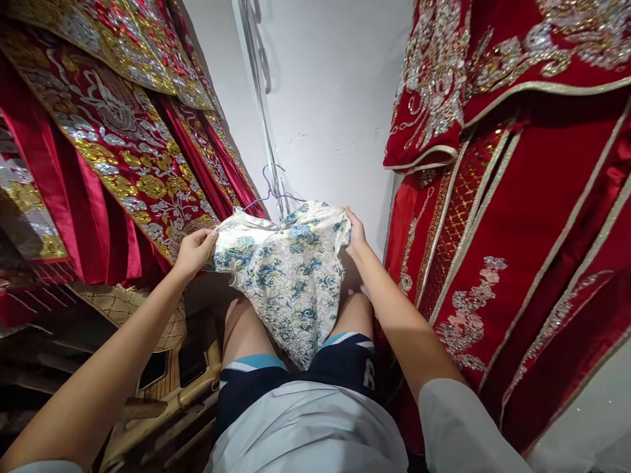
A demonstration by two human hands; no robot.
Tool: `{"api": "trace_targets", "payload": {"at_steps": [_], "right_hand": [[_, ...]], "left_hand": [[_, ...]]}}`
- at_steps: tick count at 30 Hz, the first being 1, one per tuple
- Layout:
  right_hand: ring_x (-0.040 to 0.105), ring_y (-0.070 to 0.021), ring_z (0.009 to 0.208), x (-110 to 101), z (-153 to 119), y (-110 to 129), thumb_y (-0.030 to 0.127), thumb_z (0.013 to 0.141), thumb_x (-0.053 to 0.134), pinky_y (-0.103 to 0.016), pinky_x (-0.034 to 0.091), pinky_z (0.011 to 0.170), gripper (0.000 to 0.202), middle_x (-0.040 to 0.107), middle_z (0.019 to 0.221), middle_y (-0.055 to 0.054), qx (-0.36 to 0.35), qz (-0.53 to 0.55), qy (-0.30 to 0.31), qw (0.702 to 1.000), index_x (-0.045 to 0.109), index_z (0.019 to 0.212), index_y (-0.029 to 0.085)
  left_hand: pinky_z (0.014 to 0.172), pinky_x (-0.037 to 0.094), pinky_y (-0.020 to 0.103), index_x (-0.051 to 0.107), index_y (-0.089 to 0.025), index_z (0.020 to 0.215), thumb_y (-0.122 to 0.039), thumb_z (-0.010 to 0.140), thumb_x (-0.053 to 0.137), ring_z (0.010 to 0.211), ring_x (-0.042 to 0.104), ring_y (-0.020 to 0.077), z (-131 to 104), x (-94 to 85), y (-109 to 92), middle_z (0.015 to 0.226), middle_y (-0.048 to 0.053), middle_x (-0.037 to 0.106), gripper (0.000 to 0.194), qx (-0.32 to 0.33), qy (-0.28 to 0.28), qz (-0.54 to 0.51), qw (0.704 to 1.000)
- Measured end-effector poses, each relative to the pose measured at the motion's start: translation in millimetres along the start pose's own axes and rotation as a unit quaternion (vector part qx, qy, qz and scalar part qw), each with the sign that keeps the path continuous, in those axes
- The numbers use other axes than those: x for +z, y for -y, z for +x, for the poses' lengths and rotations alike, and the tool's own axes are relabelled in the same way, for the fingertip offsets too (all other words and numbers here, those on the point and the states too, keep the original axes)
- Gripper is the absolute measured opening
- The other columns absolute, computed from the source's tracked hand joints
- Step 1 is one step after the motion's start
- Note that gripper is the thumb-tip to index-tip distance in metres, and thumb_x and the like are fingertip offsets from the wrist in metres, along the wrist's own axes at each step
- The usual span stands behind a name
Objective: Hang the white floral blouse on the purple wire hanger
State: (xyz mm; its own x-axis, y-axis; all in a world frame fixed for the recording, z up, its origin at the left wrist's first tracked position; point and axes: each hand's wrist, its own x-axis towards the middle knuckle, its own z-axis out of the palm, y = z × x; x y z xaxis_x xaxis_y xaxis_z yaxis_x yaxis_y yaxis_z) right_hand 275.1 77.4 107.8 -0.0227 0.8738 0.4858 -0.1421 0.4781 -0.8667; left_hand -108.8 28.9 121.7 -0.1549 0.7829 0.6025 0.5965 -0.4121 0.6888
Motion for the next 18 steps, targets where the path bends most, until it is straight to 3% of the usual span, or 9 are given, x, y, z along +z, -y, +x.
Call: {"api": "trace_targets", "payload": {"at_steps": [3,6,9,12,15,18], "right_hand": [[0.07,-0.0318,0.088,-5.6,19.7,19.5,0.077,0.082,0.048,-0.044,0.057,0.078,0.064,0.071,0.078,-0.01,-0.002,0.068,-0.019,0.998,0.067,0.097,0.018],[0.068,-0.0317,0.101,-0.4,35.2,48.7,0.079,0.086,0.039,-0.047,0.056,0.086,0.071,0.072,0.09,-0.012,-0.079,0.037,0.0,0.996,0.067,0.109,0.018],[0.062,-0.0313,0.117,15.4,34.6,70.8,0.075,0.092,0.033,-0.051,0.053,0.096,0.07,0.07,0.107,-0.012,-0.165,0.016,0.02,0.986,0.063,0.118,0.017],[0.053,-0.0316,0.13,39.9,24.8,82.3,0.07,0.096,0.036,-0.055,0.048,0.103,0.063,0.065,0.122,-0.01,-0.228,0.038,0.022,0.973,0.06,0.124,0.019],[0.043,-0.0299,0.14,64.9,24.3,89.7,0.068,0.095,0.04,-0.055,0.042,0.11,0.059,0.06,0.135,-0.006,-0.231,0.07,0.023,0.97,0.057,0.128,0.022],[0.038,-0.0269,0.144,81.4,35.7,95.9,0.068,0.094,0.042,-0.053,0.037,0.115,0.061,0.056,0.143,-0.006,-0.192,0.098,0.036,0.976,0.056,0.131,0.022]], "left_hand": [[0.054,0.033,0.024,0.06,-0.017,0.074,-0.043,0.078,0.055,0.059,0.042,0.0132,6.5,-0.1,-16.2,0.063,0.0,0.05,0.027,-0.014,-0.046,-0.037,0.998],[0.053,0.036,0.024,0.062,-0.016,0.073,-0.038,0.074,0.058,0.057,0.044,0.0135,13.8,-9.5,-27.2,0.062,0.001,0.053,0.022,-0.079,-0.067,-0.098,0.99],[0.052,0.038,0.025,0.065,-0.016,0.077,-0.039,0.066,0.068,0.057,0.048,0.0145,16.8,-21.7,-28.1,0.064,0.001,0.059,0.025,-0.13,-0.026,-0.105,0.986],[0.052,0.039,0.025,0.065,-0.016,0.078,-0.045,0.062,0.073,0.057,0.049,0.0147,19.0,-23.8,-24.2,0.065,0.001,0.061,0.033,-0.126,0.03,-0.05,0.99],[0.053,0.037,0.024,0.061,-0.016,0.071,-0.048,0.068,0.068,0.055,0.047,0.0137,25.8,-14.3,-20.7,0.06,0.0,0.056,0.033,-0.115,0.061,0.021,0.991],[0.053,0.031,0.024,0.057,-0.016,0.062,-0.045,0.074,0.064,0.054,0.041,0.0126,33.9,-2.9,-16.5,0.053,-0.002,0.049,0.032,-0.114,0.061,0.063,0.99]]}}
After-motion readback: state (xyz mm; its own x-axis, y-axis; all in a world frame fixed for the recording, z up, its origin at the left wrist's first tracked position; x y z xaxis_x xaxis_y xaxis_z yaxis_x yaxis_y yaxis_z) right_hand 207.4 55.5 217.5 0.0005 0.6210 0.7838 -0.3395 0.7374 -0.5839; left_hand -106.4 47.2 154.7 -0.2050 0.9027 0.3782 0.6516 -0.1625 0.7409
